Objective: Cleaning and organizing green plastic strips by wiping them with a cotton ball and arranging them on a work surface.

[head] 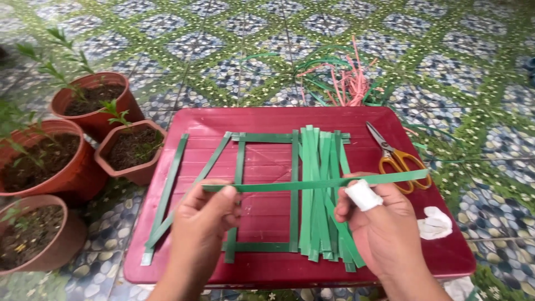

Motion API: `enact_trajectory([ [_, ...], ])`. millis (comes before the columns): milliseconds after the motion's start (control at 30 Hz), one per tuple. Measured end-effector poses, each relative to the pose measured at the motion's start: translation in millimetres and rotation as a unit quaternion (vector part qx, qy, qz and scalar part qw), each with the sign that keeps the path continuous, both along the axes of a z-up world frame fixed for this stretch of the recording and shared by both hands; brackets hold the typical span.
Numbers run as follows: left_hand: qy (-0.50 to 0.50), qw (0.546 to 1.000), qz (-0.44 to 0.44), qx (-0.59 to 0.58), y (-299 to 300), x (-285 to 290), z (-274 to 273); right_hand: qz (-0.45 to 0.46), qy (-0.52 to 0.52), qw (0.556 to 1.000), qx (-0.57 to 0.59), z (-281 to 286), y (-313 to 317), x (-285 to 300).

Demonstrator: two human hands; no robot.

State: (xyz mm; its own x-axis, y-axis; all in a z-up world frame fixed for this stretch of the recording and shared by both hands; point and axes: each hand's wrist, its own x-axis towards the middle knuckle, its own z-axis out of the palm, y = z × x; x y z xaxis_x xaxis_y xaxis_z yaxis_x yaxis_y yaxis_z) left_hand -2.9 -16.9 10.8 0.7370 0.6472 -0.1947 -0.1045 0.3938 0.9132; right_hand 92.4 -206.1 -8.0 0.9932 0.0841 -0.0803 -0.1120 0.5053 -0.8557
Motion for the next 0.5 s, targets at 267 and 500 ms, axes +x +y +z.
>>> enact_trajectory([
  [267, -0.078, 0.987, -0.084, 0.113, 3.1, -0.2, -20.1, 0.13, -0.037, 0.991, 0.018, 1.9, -0.5, -2.4],
  [500, 0.026, 0.977, -0.132, 0.164, -0.3, -5.2, -4.7, 0.146, -0.007, 0.989, 0.0, 1.5, -1.2, -2.6],
])
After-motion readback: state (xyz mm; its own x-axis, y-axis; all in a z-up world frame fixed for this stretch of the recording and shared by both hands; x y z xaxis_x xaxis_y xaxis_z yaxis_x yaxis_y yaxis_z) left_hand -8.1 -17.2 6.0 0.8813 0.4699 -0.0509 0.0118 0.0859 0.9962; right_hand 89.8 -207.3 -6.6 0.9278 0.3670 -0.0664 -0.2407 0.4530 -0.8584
